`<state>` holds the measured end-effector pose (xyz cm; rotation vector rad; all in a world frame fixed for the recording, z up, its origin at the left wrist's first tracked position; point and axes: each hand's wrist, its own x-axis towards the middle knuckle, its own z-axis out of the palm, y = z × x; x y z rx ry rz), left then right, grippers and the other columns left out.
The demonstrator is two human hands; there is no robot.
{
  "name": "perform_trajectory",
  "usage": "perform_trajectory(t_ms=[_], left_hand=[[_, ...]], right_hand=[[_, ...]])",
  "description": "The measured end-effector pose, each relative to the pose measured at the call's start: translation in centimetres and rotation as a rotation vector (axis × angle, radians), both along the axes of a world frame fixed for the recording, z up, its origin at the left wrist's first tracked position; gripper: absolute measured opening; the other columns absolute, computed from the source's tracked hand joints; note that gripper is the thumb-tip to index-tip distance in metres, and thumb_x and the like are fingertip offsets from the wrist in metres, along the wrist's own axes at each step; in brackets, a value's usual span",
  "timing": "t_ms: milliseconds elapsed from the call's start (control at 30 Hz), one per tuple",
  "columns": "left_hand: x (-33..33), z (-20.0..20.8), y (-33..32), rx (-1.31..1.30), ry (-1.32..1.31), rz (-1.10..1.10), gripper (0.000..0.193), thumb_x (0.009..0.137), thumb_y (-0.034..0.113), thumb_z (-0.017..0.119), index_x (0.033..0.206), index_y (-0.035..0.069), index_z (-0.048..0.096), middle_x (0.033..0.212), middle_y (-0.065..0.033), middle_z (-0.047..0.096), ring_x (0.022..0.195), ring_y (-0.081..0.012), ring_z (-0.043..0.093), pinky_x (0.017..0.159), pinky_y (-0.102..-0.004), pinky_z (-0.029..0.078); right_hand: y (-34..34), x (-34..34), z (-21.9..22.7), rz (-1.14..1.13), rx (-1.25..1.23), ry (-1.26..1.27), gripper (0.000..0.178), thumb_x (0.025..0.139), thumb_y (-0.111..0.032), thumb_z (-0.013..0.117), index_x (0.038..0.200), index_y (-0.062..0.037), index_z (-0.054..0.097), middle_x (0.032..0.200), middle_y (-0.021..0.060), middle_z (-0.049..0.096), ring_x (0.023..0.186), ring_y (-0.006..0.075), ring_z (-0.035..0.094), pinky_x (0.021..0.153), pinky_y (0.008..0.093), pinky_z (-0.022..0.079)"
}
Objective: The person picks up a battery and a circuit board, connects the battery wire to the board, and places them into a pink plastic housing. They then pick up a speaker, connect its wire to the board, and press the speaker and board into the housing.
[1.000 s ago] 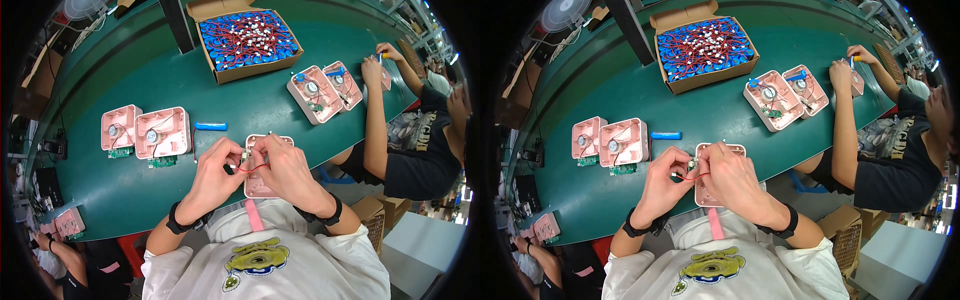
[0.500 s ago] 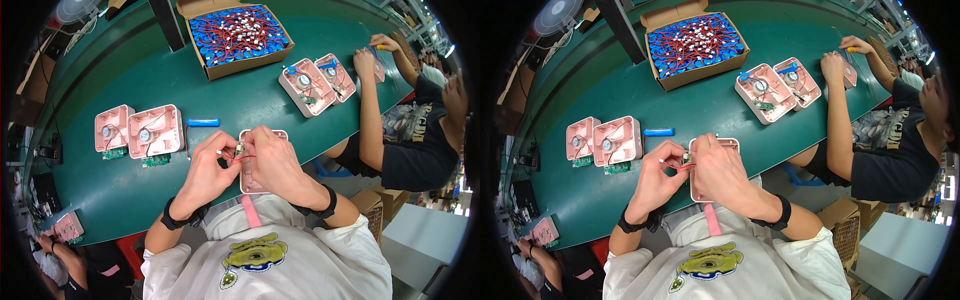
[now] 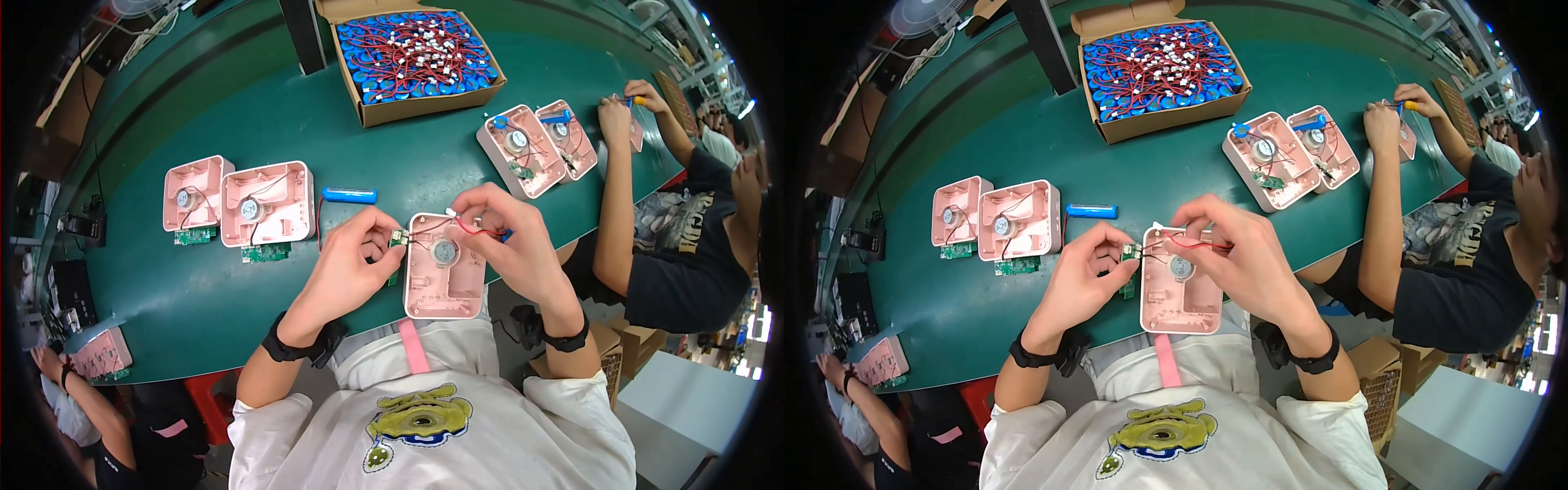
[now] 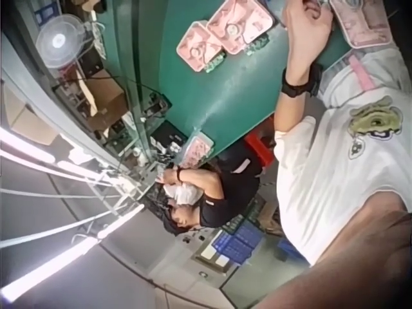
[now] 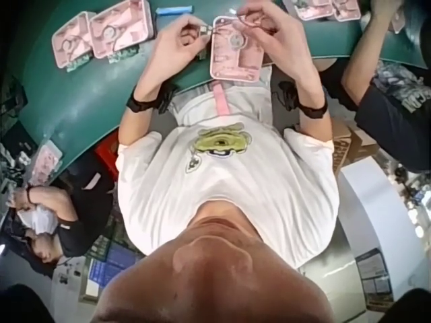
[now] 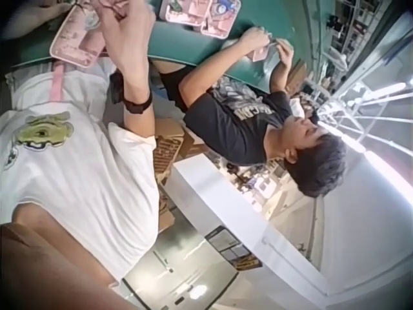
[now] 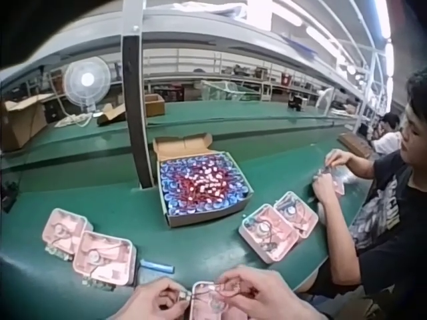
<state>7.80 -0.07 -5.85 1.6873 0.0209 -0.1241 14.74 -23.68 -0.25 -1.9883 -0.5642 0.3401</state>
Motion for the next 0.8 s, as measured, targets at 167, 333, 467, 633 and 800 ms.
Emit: perform_trajectory(t_ms=[167,333,467,633,800], left_hand=[[0.0,-0.3,0.2,-0.077,0.036,0.005,0.019,0.092,-0.004,0.074,0.106,-0.005,0.06,0.09,-0.0059,0.061,0.072,-0.0075,0.059,0.061,-0.0247,0.049],[-0.1,-0.3,-0.6,0.051,-0.102,0.073,0.017,0.09,-0.004,0.076,0.101,-0.005,0.062,0.09,-0.0075,0.062,0.07,-0.0095,0.061,0.061,-0.0256,0.05],[-0.2,0.5,-1.3,0.187,-0.245,0.09,0.016,0.089,-0.005,0.076,0.098,-0.005,0.063,0.09,-0.0093,0.062,0.068,-0.0126,0.062,0.061,-0.0269,0.051],[-0.4,0.8,-1.5,0.197,-0.266,0.096,0.016,0.088,-0.005,0.075,0.099,-0.004,0.064,0.089,-0.0096,0.061,0.067,-0.0146,0.062,0.061,-0.028,0.052],[-0.6,1.0,-1.2,0.235,-0.232,0.047,0.017,0.09,-0.008,0.075,0.103,-0.008,0.064,0.102,-0.01,0.064,0.079,-0.0116,0.065,0.064,-0.0247,0.055]], right_hand=[[0.5,0.4,-1.2,0.049,0.125,0.129,0.023,0.092,-0.001,0.081,0.112,-0.0016,0.07,0.081,-0.0021,0.063,0.063,-0.0014,0.05,0.053,0.0217,0.039],[1.0,0.2,-1.9,-0.002,-0.012,-0.128,0.016,0.092,-0.003,0.081,0.105,-0.0012,0.073,0.081,0.0015,0.068,0.06,0.0041,0.057,0.052,0.0248,0.044],[2.5,-0.7,-3.0,0.062,-0.025,-0.479,0.014,0.091,-0.005,0.081,0.103,-0.001,0.074,0.084,0.0069,0.072,0.06,0.0152,0.066,0.054,0.0299,0.052],[2.9,-1.3,-2.9,0.041,-0.118,-0.448,0.015,0.09,-0.005,0.08,0.102,-0.0015,0.073,0.086,0.0104,0.072,0.064,0.0244,0.07,0.057,0.0332,0.056],[3.0,-1.6,-3.1,0.063,-0.144,-0.502,0.015,0.09,-0.003,0.078,0.102,-0.0024,0.069,0.086,0.0095,0.07,0.066,0.0254,0.07,0.056,0.0343,0.055]])
